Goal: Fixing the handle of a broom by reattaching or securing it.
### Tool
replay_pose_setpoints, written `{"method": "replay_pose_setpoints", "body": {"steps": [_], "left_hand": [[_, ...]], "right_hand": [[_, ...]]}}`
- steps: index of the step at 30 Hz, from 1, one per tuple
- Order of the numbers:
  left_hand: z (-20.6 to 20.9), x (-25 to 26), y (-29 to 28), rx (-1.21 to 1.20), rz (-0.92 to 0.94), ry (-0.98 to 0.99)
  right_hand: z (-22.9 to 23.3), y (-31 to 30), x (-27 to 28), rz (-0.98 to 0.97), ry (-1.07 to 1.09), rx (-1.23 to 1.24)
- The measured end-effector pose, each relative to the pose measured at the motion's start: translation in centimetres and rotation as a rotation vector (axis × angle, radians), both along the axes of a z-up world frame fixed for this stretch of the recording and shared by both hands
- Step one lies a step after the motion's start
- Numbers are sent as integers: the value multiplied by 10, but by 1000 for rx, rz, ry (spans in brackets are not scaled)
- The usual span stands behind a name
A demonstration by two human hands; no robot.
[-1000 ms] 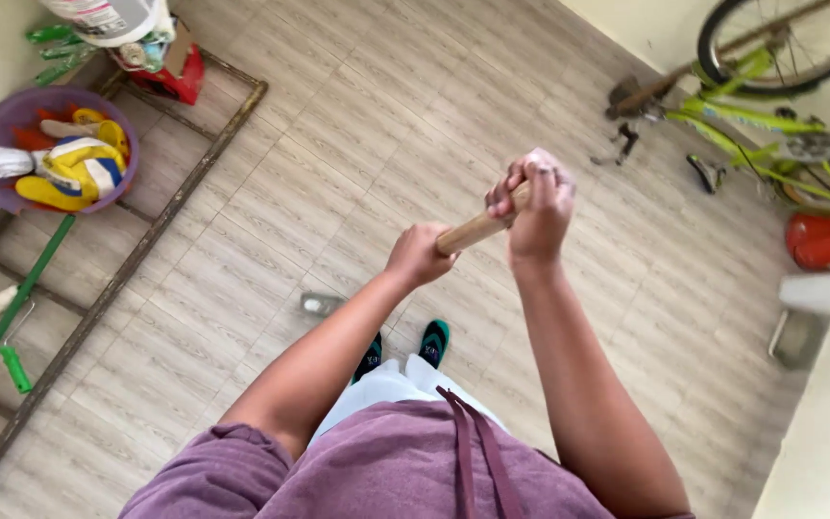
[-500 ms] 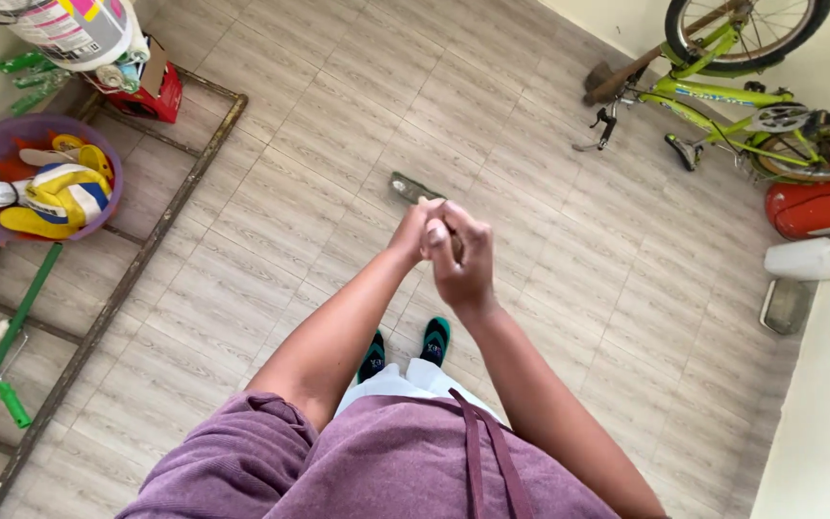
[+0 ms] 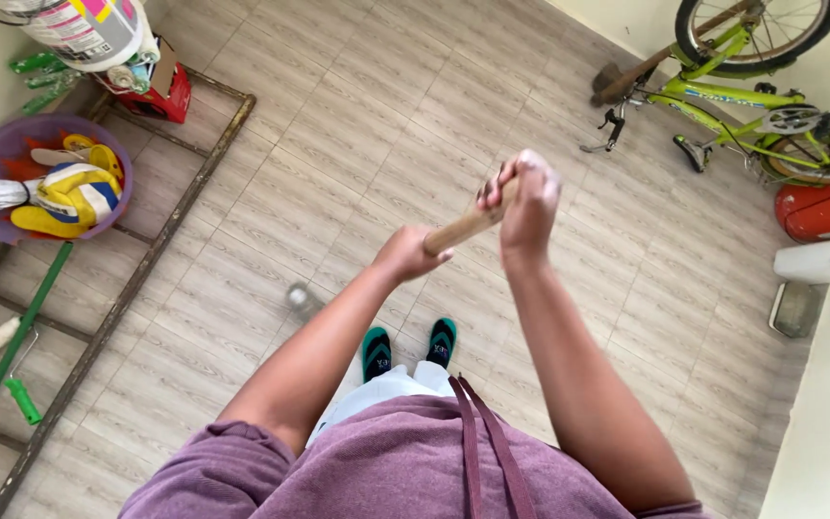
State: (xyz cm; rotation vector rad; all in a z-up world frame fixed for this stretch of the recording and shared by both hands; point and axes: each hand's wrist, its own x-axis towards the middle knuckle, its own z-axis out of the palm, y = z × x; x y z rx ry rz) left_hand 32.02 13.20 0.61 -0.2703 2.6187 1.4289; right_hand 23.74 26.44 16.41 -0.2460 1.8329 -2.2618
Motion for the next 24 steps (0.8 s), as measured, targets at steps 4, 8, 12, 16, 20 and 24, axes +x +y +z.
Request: {"method": "replay_pose_setpoints", "body": {"steps": [4, 8, 12, 16, 20, 24], "left_hand": [[-36, 45, -7, -97, 59, 20], [-17, 61, -23, -329, 121, 291], [40, 47, -36, -240, 158, 576], [74, 30, -36, 14, 203, 270], [31, 9, -38, 161, 225, 398], [-57, -14, -39, 439, 220, 313]], "right_hand": [[-37, -4, 28, -31, -153, -72], [-30, -23, 43, 27, -221, -164], [28, -46, 41, 65, -90, -140], [74, -56, 56, 142, 27, -205], [52, -67, 79, 211, 295, -67], [-6, -63, 96, 247, 576, 226]]}}
